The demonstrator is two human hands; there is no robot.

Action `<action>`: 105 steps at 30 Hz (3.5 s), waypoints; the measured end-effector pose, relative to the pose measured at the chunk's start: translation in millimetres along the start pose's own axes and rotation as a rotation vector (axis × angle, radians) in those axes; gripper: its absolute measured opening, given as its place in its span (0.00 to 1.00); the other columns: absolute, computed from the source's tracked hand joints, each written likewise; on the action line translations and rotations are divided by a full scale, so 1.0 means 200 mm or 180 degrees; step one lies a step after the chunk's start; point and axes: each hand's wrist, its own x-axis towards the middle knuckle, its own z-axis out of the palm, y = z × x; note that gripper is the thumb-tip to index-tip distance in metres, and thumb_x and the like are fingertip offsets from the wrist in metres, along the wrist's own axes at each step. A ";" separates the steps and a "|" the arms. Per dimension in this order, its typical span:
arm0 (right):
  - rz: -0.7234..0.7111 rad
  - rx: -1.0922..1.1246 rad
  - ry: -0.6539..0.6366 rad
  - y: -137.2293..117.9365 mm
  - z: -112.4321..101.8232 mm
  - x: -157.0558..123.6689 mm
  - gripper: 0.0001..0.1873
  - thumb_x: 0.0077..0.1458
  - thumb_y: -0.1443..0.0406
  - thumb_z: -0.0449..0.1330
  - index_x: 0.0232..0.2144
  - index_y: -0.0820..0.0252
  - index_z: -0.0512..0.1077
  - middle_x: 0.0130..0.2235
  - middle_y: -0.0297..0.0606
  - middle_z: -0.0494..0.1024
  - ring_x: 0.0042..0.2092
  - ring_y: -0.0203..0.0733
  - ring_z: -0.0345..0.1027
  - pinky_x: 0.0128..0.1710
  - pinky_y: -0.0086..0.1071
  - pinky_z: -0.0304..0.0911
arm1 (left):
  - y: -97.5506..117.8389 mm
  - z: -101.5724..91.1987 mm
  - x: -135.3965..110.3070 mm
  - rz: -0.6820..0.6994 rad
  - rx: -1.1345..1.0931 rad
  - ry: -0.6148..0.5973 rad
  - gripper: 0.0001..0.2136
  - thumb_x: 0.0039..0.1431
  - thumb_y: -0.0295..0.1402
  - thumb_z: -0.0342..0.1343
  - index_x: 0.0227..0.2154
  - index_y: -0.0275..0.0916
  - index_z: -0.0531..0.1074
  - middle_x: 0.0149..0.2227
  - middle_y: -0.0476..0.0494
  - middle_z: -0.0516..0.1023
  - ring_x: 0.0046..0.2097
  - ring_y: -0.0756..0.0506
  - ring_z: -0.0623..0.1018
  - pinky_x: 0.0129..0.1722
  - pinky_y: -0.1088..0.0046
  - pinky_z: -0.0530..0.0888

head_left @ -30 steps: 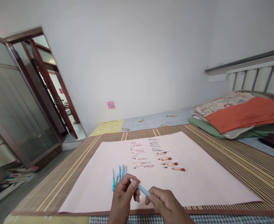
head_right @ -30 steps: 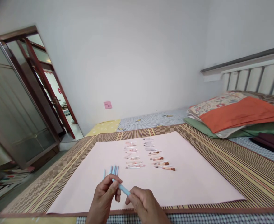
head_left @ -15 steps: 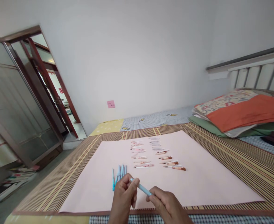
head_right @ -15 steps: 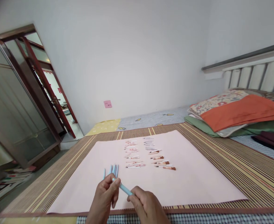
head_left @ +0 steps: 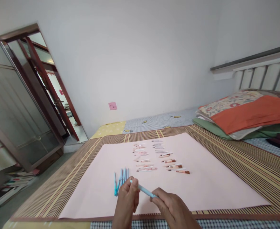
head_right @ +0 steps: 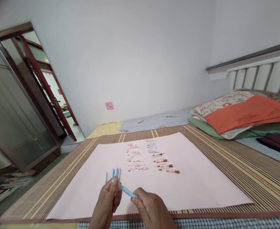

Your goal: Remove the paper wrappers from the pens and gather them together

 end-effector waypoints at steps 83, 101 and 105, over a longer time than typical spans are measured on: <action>0.0565 -0.0294 0.0349 0.73 -0.02 0.34 0.13 0.64 0.59 0.52 0.31 0.58 0.71 0.26 0.29 0.69 0.30 0.37 0.64 0.30 0.28 0.54 | -0.67 0.07 0.61 -0.0671 -0.1515 0.0896 0.19 0.44 0.44 0.70 0.21 0.36 0.68 0.18 0.52 0.69 0.19 0.55 0.66 0.18 0.80 0.62; 0.0457 -0.2355 -0.0165 0.49 -0.23 0.39 0.14 0.63 0.68 0.48 0.30 0.57 0.71 0.33 0.39 0.78 0.32 0.45 0.74 0.29 0.33 0.54 | -0.71 0.13 0.60 -0.1843 -0.2320 0.0791 0.10 0.56 0.28 0.63 0.23 0.33 0.69 0.18 0.47 0.72 0.17 0.56 0.68 0.16 0.84 0.65; 0.0446 -0.2630 -0.0272 0.40 -0.32 0.43 0.12 0.60 0.70 0.51 0.29 0.57 0.72 0.33 0.40 0.79 0.32 0.46 0.74 0.28 0.33 0.52 | -0.69 0.15 0.61 -0.2022 -0.2595 0.0762 0.12 0.62 0.28 0.58 0.22 0.33 0.68 0.18 0.45 0.74 0.17 0.56 0.68 0.15 0.84 0.64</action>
